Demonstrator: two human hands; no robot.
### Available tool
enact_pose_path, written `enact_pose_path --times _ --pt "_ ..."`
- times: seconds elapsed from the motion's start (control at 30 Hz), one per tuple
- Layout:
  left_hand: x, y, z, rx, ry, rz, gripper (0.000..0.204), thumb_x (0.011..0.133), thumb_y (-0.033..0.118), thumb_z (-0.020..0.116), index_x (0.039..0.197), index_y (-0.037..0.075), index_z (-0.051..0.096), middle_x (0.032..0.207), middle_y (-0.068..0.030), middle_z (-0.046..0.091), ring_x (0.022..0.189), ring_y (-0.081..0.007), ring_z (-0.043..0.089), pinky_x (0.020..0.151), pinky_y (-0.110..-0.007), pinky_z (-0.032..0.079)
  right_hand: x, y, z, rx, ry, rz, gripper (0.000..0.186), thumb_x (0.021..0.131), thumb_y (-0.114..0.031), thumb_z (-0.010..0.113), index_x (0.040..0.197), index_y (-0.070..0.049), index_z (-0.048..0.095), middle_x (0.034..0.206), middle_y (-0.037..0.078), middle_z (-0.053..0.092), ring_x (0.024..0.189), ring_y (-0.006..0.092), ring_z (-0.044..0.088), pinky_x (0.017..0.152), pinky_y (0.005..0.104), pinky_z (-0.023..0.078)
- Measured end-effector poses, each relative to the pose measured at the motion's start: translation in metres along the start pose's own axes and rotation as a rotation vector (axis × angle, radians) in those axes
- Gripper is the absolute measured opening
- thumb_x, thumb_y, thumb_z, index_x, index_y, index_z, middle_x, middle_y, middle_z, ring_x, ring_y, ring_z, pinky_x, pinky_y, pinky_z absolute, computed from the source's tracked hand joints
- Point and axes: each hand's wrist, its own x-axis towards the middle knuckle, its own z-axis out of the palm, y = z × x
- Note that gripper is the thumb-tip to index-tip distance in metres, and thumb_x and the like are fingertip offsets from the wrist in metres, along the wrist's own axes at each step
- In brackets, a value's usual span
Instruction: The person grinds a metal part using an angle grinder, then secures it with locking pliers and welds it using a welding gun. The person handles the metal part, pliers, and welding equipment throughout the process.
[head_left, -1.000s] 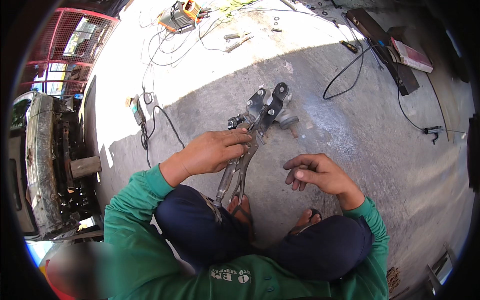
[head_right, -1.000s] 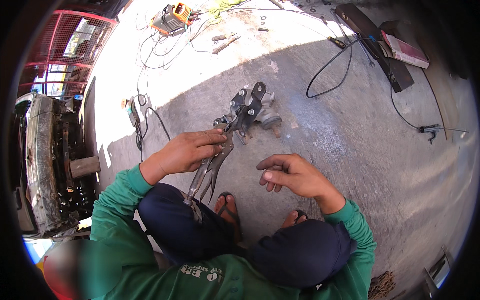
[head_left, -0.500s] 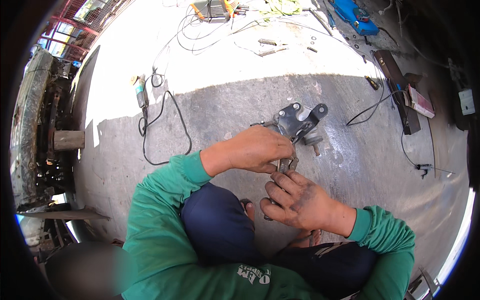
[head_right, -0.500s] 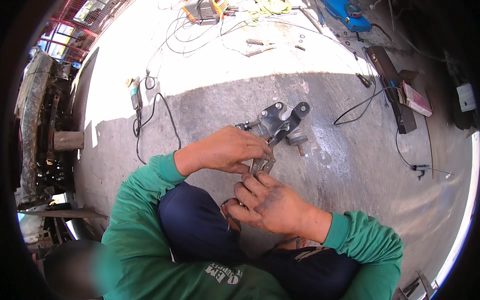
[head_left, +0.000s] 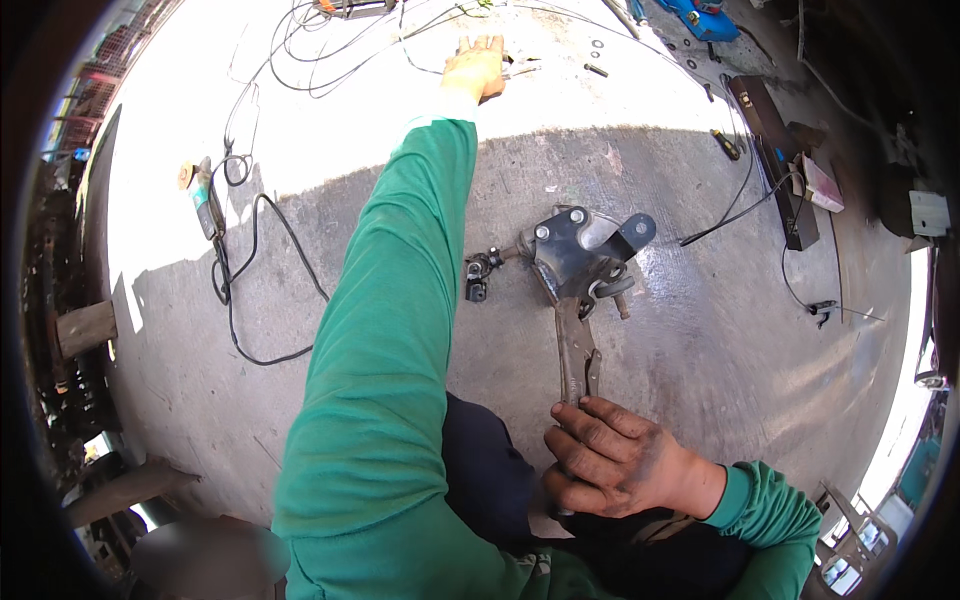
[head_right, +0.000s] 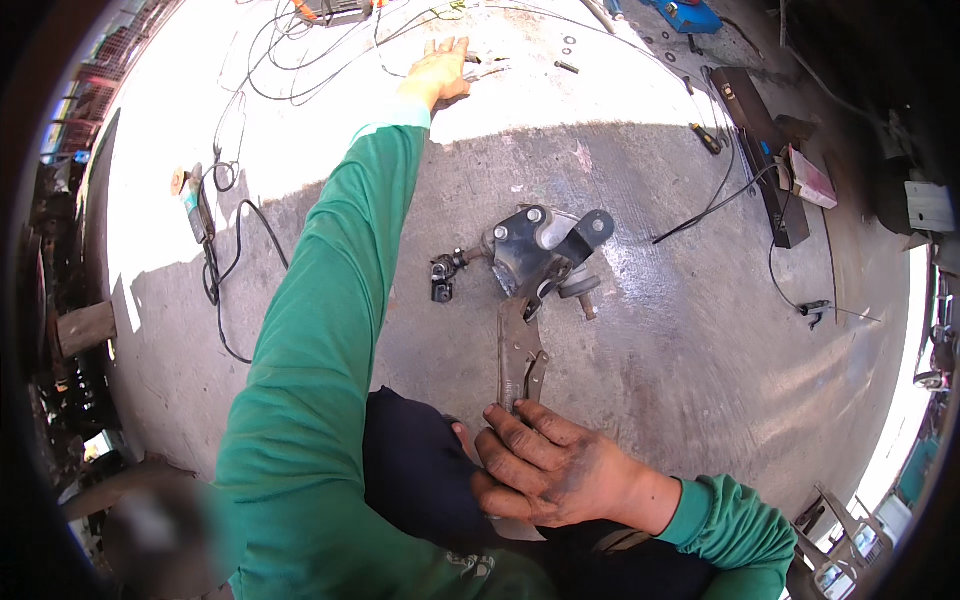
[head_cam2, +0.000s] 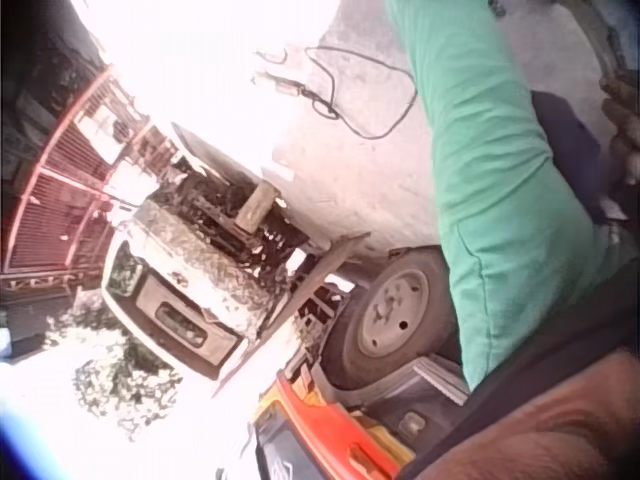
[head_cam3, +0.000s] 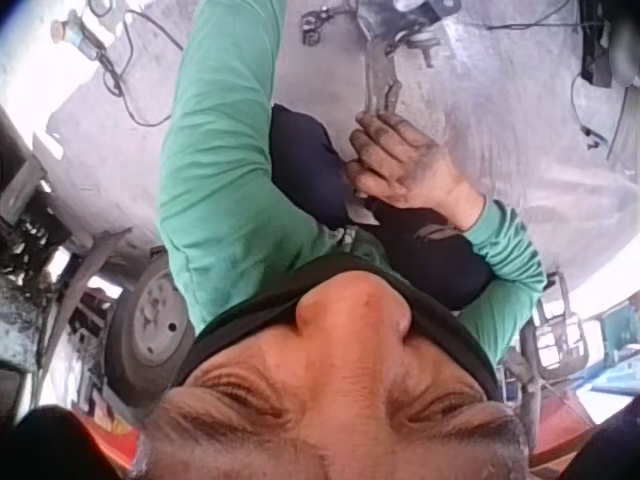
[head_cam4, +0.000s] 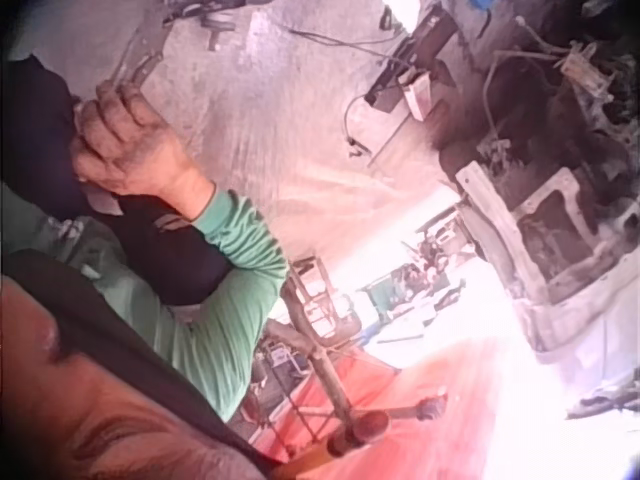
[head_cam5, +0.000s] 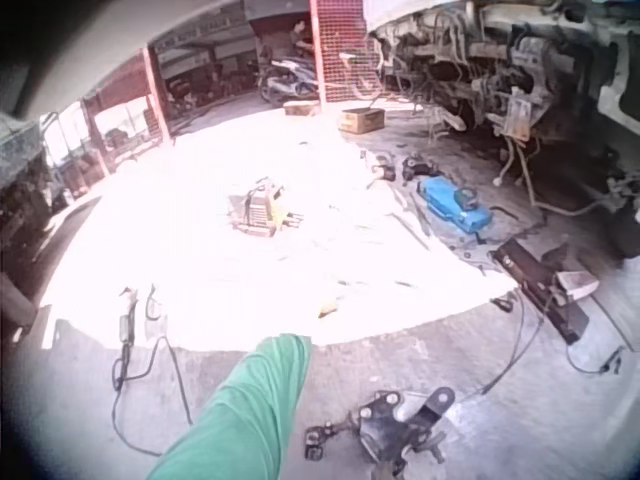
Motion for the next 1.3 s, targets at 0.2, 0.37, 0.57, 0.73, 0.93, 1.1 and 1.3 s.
enact_pose_path --times 0.2,0.37,0.57,0.73,0.93,1.1,1.3 --pt "0.028 0.002 -0.008 0.191 -0.419 -0.059 0.083 0.076 0.016 0.085 0.153 0.013 0.054 0.158 -0.0142 0.052 0.15 -0.0404 0.044 0.111 -0.069 0.045 -0.001 0.004 0.002 0.031 -0.019 0.034 0.01 0.094 -0.03 0.061 0.098 -0.021 0.061 0.126 0.01 0.072 0.119 0.0258 0.07 0.099 0.0391 0.057" --pt "-0.006 -0.01 -0.035 0.256 -0.413 0.079 0.078 0.068 0.016 0.088 0.141 0.005 0.061 0.142 -0.0185 0.061 0.136 -0.0382 0.057 0.109 -0.059 0.05 0.003 0.007 -0.003 0.043 -0.028 0.02 0.011 0.097 -0.032 0.06 0.099 -0.022 0.062 0.129 0.012 0.072 0.117 0.0266 0.071 0.098 0.0389 0.057" --pt "-0.125 -0.02 -0.08 -0.115 -0.387 0.423 0.073 0.065 0.016 0.085 0.131 -0.001 0.058 0.13 -0.0212 0.066 0.129 -0.0402 0.061 0.11 -0.049 0.051 0.001 0.005 0.004 0.046 0.017 0.04 0.013 0.093 -0.034 0.068 0.098 -0.024 0.061 0.118 0.007 0.072 0.114 0.0277 0.073 0.096 0.041 0.059" --pt "-0.213 -0.033 -0.096 -0.192 -0.282 0.69 0.066 0.063 0.016 0.087 0.122 0.0 0.063 0.119 -0.0161 0.068 0.12 -0.0362 0.064 0.105 -0.047 0.051 0.005 0.003 0.004 0.044 0.002 0.005 0.014 0.09 -0.03 0.07 0.098 -0.023 0.061 0.112 0.006 0.07 0.113 0.0286 0.073 0.095 0.0431 0.059" --pt "-0.227 0.009 -0.126 -0.008 -0.511 0.793 0.051 0.064 0.023 0.096 0.106 0.004 0.073 0.107 -0.0096 0.071 0.111 -0.0315 0.067 0.101 -0.044 0.052 0.01 -0.001 0.0 0.03 -0.032 0.02 0.019 0.084 -0.029 0.069 0.1 -0.021 0.062 0.111 0.007 0.07 0.111 0.0301 0.074 0.095 0.044 0.059" --pt "-0.228 0.019 -0.119 -0.011 -0.543 0.799 0.054 0.065 0.023 0.096 0.109 0.004 0.073 0.11 -0.0095 0.071 0.115 -0.0312 0.066 0.105 -0.047 0.051 0.011 -0.007 0.0 0.024 -0.024 0.026 0.02 0.083 -0.027 0.068 0.101 -0.02 0.063 0.111 0.008 0.07 0.112 0.031 0.073 0.096 0.0441 0.059" --pt "-0.235 0.032 -0.129 -0.025 -0.382 0.708 0.088 0.067 0.019 0.094 0.146 0.005 0.057 0.144 -0.0138 0.06 0.14 -0.0334 0.054 0.126 -0.061 0.034 0.009 -0.007 -0.001 0.014 -0.026 0.0 0.019 0.084 -0.028 0.07 0.1 -0.017 0.067 0.112 0.009 0.07 0.115 0.0313 0.071 0.098 0.0444 0.059"
